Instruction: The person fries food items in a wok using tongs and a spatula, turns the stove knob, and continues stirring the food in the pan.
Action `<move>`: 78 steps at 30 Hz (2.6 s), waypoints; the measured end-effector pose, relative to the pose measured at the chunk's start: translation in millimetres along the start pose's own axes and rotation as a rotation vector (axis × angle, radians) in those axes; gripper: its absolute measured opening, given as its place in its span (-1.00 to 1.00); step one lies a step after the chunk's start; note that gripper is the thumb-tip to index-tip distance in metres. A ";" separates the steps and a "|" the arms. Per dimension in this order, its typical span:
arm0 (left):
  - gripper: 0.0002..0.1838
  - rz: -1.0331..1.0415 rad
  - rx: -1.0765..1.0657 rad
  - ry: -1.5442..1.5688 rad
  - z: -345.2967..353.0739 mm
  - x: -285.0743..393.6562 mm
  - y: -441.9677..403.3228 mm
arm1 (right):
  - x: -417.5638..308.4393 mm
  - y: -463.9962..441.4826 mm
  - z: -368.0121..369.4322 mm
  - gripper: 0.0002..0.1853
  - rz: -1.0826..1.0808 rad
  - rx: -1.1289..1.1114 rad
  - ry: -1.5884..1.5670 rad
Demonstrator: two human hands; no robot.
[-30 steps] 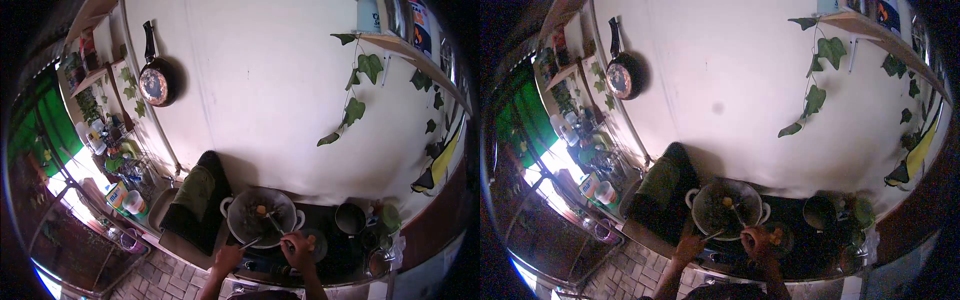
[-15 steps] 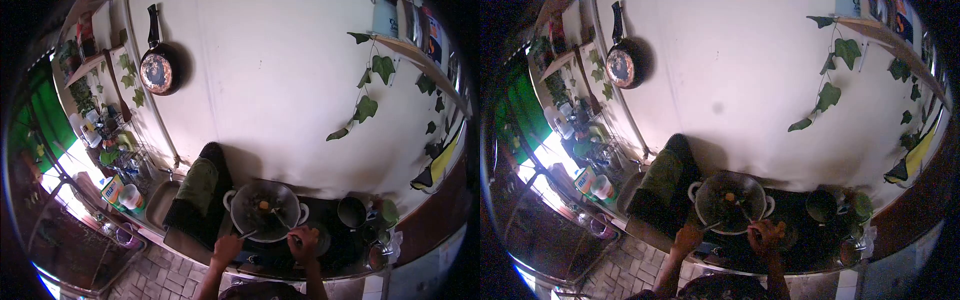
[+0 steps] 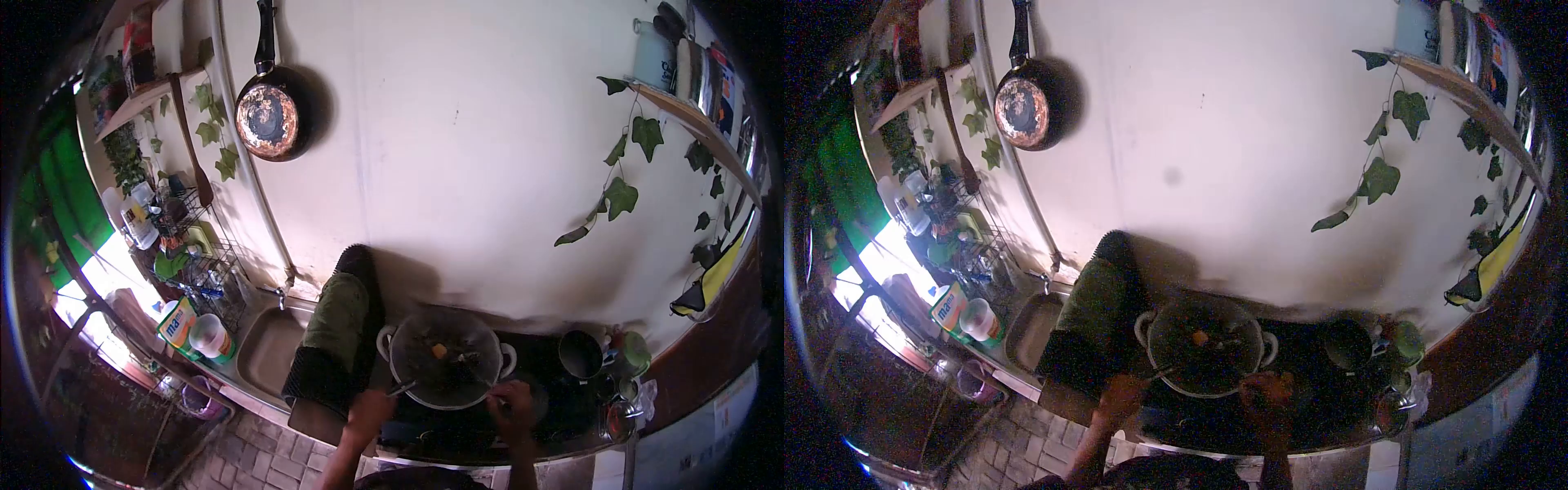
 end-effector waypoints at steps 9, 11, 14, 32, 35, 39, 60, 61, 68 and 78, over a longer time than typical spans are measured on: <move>-0.65 0.194 -0.119 0.067 -57.7 39.8 17.5 | -49.7 0.8 23.1 -0.90 0.306 -0.051 -0.189; -0.66 0.176 -0.118 0.060 -51.4 31.5 12.1 | -55.2 0.7 14.9 -0.90 0.272 -0.001 -0.121; -0.66 0.229 -0.076 0.050 -30.8 19.5 7.2 | -39.0 21.1 17.7 -0.90 0.359 0.059 -0.121; -0.61 0.089 -0.081 0.121 -8.6 14.9 14.5 | -23.1 34.8 23.7 -0.84 0.256 0.108 -0.052; -0.59 0.032 -0.092 0.117 -28.0 32.4 22.7 | -17.9 35.1 39.8 -0.81 0.157 0.100 0.014; -0.59 0.025 0.013 0.070 -37.9 39.5 35.5 | -48.5 9.6 17.6 -0.81 0.327 0.001 -0.293; -0.58 -0.120 0.068 -0.060 -26.1 73.1 54.0 | 8.1 13.7 -33.0 -0.80 -0.165 -0.006 -0.280; -0.58 -0.127 0.064 -0.067 -27.0 74.0 56.8 | 10.1 8.8 -38.7 -0.80 -0.184 -0.049 -0.208; -0.53 -0.249 0.134 -0.055 -34.2 80.5 51.4 | 32.6 12.2 -7.5 -0.83 0.098 -0.120 -0.422; -0.51 -0.169 0.129 -0.121 -3.9 79.7 51.0 | 38.5 -2.2 -34.9 -0.80 -0.083 -0.174 -0.448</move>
Point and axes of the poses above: each hand's wrist, its own y-axis away from the middle knuckle, its own z-axis out of the palm, x = y × z, the point moved 6 cm from there along -y, towards the middle knuckle, and after that the axes turned 9 degrees about -z, right-handed, at the moved point
